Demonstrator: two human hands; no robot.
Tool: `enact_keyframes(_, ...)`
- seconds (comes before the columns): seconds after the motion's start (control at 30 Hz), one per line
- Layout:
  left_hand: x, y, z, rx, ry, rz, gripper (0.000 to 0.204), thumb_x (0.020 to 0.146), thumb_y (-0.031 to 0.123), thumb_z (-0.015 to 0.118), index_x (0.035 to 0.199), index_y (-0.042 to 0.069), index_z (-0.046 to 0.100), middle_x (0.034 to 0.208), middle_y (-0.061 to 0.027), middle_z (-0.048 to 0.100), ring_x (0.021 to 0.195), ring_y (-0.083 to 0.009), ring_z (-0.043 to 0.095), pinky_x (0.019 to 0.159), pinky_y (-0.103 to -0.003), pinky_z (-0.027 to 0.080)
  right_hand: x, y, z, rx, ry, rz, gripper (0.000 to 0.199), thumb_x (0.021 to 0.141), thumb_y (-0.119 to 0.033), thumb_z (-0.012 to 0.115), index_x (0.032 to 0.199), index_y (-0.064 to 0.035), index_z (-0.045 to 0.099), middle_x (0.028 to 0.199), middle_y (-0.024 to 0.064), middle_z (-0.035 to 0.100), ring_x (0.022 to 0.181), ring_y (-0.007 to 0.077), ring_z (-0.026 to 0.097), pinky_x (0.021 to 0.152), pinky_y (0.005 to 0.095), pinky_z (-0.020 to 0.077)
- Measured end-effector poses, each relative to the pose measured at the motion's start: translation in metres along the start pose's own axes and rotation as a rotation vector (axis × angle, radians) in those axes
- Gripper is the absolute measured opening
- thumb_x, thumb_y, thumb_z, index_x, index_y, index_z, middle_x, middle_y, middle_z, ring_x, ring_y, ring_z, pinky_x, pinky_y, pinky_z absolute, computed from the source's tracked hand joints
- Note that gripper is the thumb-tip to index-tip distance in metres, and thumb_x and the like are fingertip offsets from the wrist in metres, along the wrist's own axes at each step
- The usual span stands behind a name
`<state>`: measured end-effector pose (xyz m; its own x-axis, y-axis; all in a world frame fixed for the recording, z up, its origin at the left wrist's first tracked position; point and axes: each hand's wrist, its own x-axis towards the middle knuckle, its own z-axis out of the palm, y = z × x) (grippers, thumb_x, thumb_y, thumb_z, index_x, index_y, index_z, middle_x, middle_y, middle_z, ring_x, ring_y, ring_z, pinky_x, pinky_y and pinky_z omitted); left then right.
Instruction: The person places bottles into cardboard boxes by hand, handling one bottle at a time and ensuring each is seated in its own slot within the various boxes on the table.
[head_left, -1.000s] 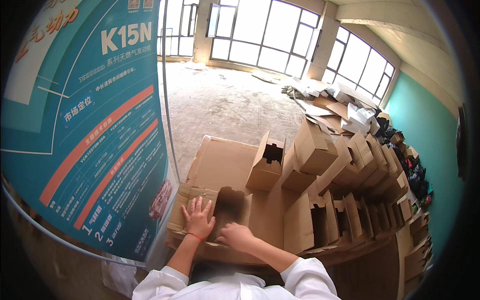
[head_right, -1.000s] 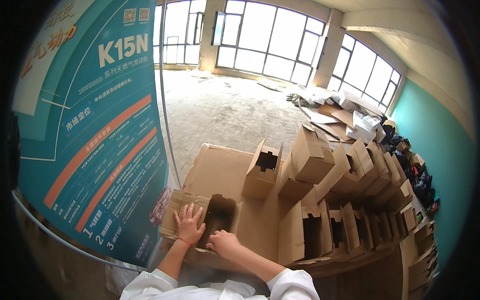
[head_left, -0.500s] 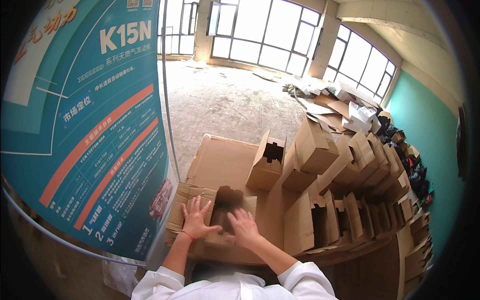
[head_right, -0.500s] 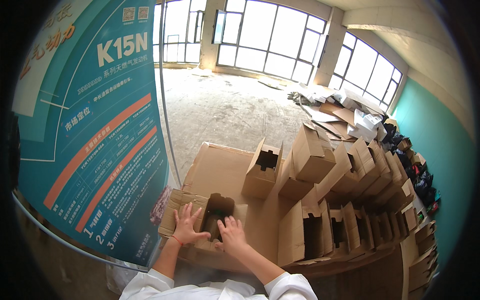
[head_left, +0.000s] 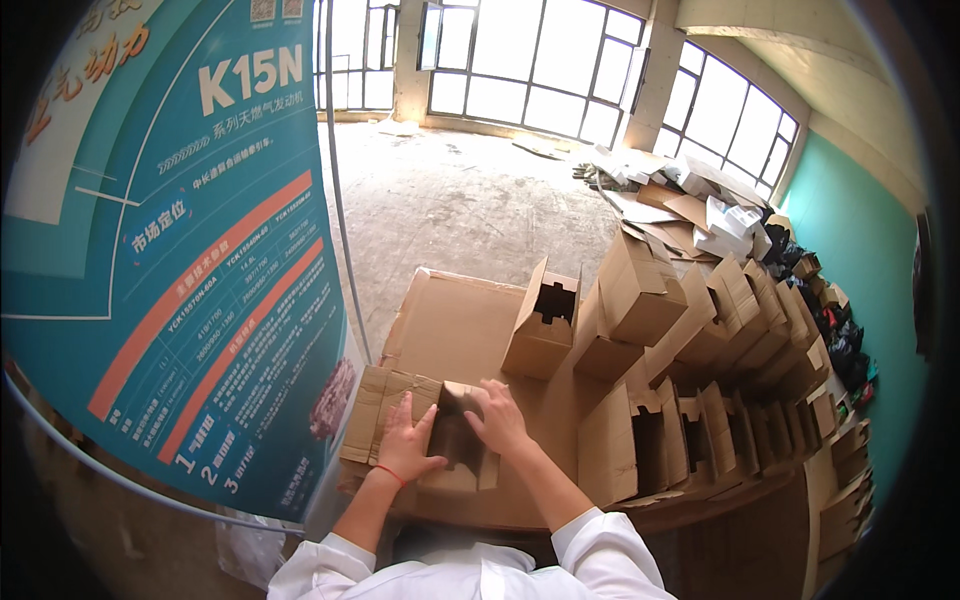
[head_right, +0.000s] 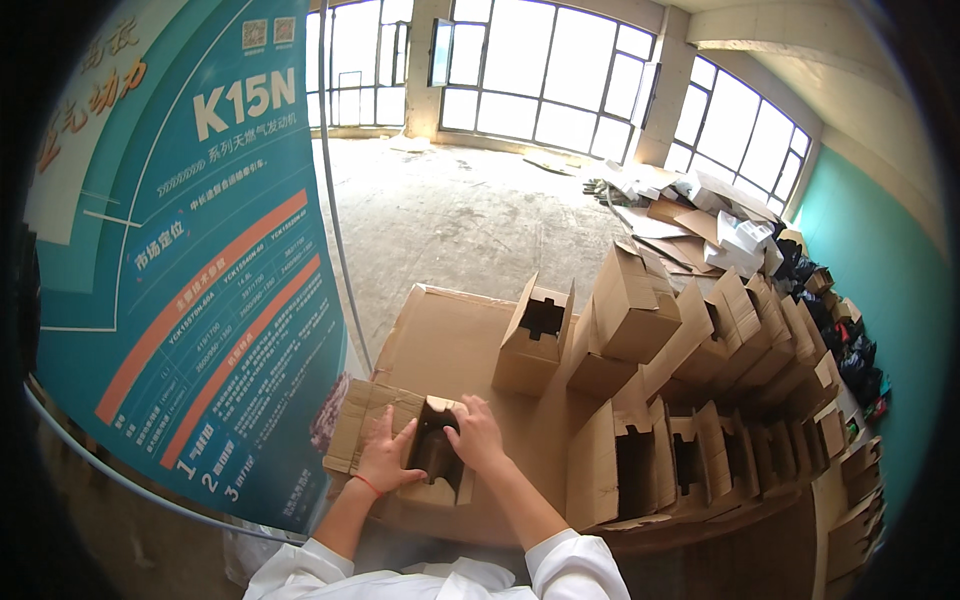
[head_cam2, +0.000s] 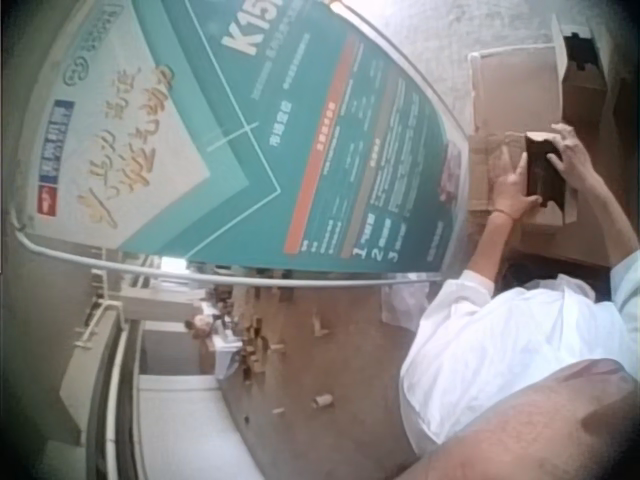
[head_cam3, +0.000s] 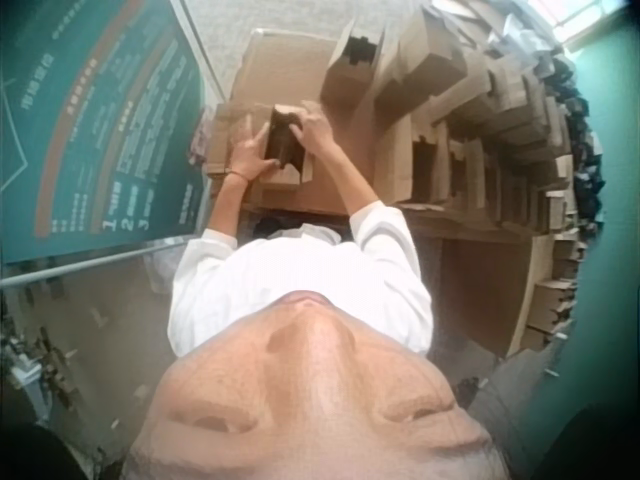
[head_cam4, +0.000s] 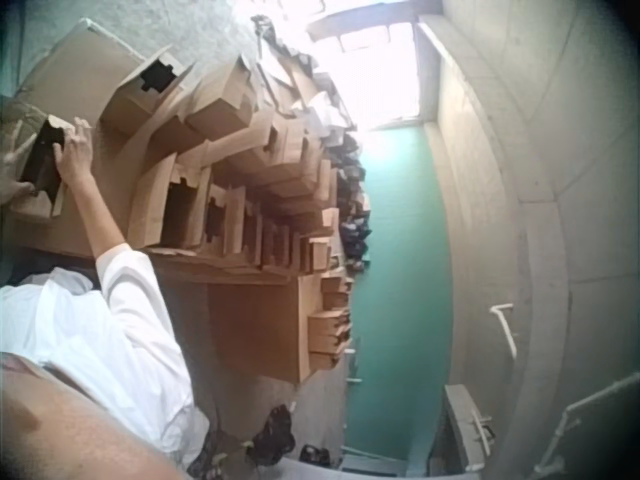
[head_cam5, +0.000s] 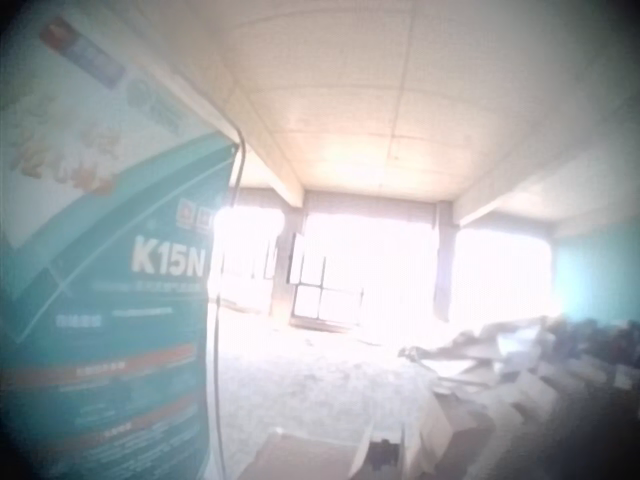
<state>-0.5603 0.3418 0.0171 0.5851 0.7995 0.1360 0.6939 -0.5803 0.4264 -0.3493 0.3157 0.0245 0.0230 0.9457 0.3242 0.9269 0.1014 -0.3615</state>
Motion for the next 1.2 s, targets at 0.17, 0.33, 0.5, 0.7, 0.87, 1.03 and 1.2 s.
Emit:
enact_keyframes(0.17,0.006,0.037,0.001,-0.442,0.088,0.104,0.088,0.084,0.043,0.066,0.147,0.000,0.022,0.150,-0.0294,0.020,0.139,-0.0415,0.022,0.114,-0.044,0.021,0.006,0.001,0.011,0.083,0.067,-0.036,0.036,0.087,-0.020,0.059,0.116,0.0002,0.060,0.133,0.0191,0.051,0.130,0.0332,0.040,0.107,0.0410,0.0341)
enact_keyframes(0.33,0.005,0.050,0.028,-0.348,0.038,0.093,0.092,0.090,0.052,0.051,0.146,-0.009,0.011,0.150,-0.0273,0.021,0.141,-0.0379,0.020,0.115,-0.046,0.014,0.019,-0.005,0.029,0.195,0.005,0.046,0.053,0.088,-0.015,0.053,0.138,-0.0026,0.039,0.147,0.0203,0.032,0.135,0.0355,0.032,0.112,0.0458,0.0251)
enact_keyframes(0.5,0.000,0.039,0.049,-0.345,0.041,0.087,0.102,0.084,0.062,0.053,0.148,-0.004,0.010,0.150,-0.0231,0.026,0.141,-0.0357,0.023,0.115,-0.050,0.009,0.014,0.010,0.085,0.310,0.070,-0.013,0.056,0.088,-0.011,0.050,0.141,-0.0032,0.035,0.145,0.0222,0.034,0.137,0.0367,0.029,0.114,0.0460,0.0201)
enact_keyframes(0.7,-0.004,0.044,0.044,-0.017,0.001,0.131,0.102,0.080,0.068,0.053,0.149,0.002,0.018,0.151,-0.0210,0.027,0.142,-0.0329,0.021,0.115,-0.053,0.004,0.005,0.006,0.065,0.370,0.377,0.194,0.051,0.085,-0.011,0.056,0.133,-0.0018,0.044,0.138,0.0224,0.043,0.134,0.0374,0.033,0.112,0.0447,0.0279)
enact_keyframes(0.87,-0.007,0.050,0.039,0.111,-0.075,0.148,0.093,0.078,0.061,0.059,0.147,0.006,0.028,0.151,-0.0190,0.026,0.143,-0.0317,0.020,0.114,-0.057,0.002,-0.042,0.009,0.070,1.197,0.053,0.895,0.072,0.093,-0.045,0.054,0.143,0.0024,0.031,0.144,0.0207,0.039,0.135,0.0272,0.035,0.112,0.0372,0.0260)
enact_keyframes(1.03,-0.003,0.053,0.038,0.196,-0.091,0.093,0.093,0.079,0.054,0.061,0.148,0.004,0.024,0.154,-0.0159,0.021,0.144,-0.0329,0.014,0.115,-0.055,0.001,-0.030,-0.013,0.060,1.401,-0.014,0.742,0.072,0.097,-0.038,0.051,0.147,0.0023,0.018,0.140,0.0221,0.043,0.132,0.0267,0.040,0.107,0.0354,0.0353)
enact_keyframes(1.2,0.000,0.044,0.054,0.111,-0.080,0.114,0.083,0.082,0.044,0.055,0.149,0.008,0.023,0.156,-0.0157,0.018,0.144,-0.0343,0.013,0.114,-0.057,-0.002,-0.042,0.013,0.048,0.762,0.042,0.533,0.067,0.089,-0.032,0.062,0.141,-0.0001,0.036,0.142,0.0220,0.040,0.135,0.0329,0.035,0.111,0.0408,0.0304)
